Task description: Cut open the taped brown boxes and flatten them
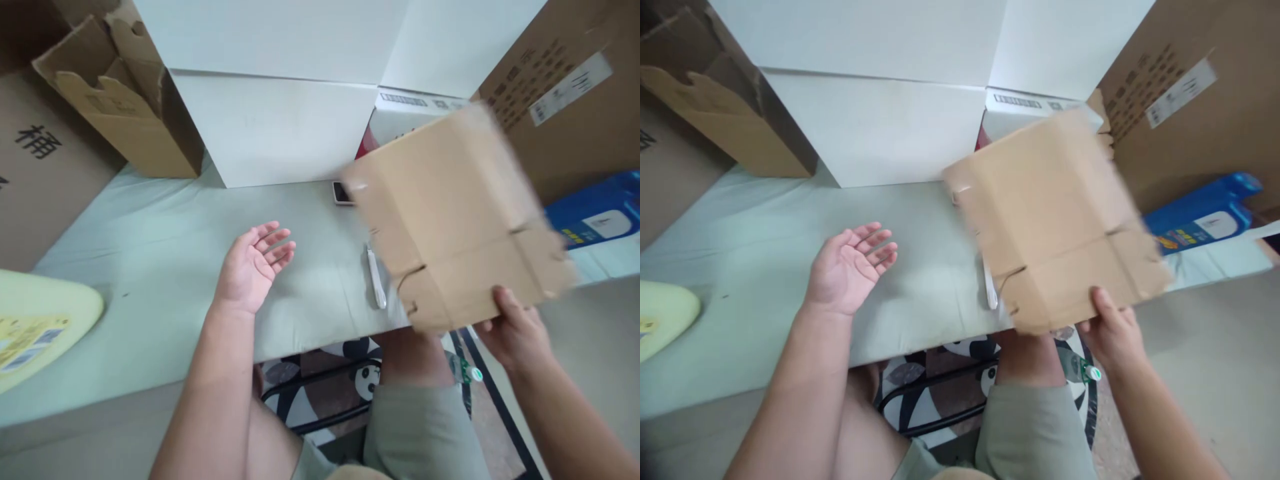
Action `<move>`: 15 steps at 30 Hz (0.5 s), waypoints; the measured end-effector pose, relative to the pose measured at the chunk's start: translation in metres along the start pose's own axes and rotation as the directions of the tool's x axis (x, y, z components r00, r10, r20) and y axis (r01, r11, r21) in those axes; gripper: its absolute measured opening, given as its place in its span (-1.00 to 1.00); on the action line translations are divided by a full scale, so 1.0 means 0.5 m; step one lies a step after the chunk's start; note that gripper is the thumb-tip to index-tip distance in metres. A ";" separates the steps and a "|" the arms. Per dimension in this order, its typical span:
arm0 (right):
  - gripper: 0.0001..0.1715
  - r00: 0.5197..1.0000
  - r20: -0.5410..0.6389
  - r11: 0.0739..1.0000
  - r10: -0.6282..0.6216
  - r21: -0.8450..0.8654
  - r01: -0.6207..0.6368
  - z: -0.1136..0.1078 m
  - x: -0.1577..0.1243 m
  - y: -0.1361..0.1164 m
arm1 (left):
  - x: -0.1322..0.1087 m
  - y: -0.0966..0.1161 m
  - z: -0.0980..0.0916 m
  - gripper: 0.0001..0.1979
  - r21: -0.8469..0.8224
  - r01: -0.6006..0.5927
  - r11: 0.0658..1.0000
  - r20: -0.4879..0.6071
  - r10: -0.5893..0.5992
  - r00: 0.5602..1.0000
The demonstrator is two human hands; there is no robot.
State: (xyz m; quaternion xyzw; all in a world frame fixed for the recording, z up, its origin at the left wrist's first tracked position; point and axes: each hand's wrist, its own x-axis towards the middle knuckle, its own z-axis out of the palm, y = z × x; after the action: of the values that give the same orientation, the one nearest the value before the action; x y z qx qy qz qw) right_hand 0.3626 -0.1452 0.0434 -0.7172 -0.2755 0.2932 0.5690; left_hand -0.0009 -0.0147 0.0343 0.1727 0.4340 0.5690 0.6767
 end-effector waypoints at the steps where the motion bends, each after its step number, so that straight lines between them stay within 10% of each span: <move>1: -0.33 0.994 -0.099 0.999 -0.052 0.000 0.052 -0.022 0.026 -0.009 | 0.003 0.001 0.006 -0.77 -0.002 0.007 1.000 -0.003 -0.007 1.000; 7: -0.73 0.876 -0.393 0.942 -0.280 -0.287 0.173 -0.105 0.189 -0.023 | 0.024 -0.005 0.023 -0.77 0.010 0.033 0.999 -0.023 -0.032 0.999; 15: -0.90 0.860 -0.430 0.925 -0.275 -0.361 0.115 -0.022 0.413 -0.099 | 0.051 -0.016 0.019 -0.79 0.040 0.002 0.999 0.009 -0.002 1.000</move>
State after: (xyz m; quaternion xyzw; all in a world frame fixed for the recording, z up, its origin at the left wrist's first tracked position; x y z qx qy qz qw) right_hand 0.5073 0.0078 0.0718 -0.8180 -0.2445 -0.0001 0.5207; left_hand 0.0110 0.0088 0.0239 0.1884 0.4424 0.5587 0.6758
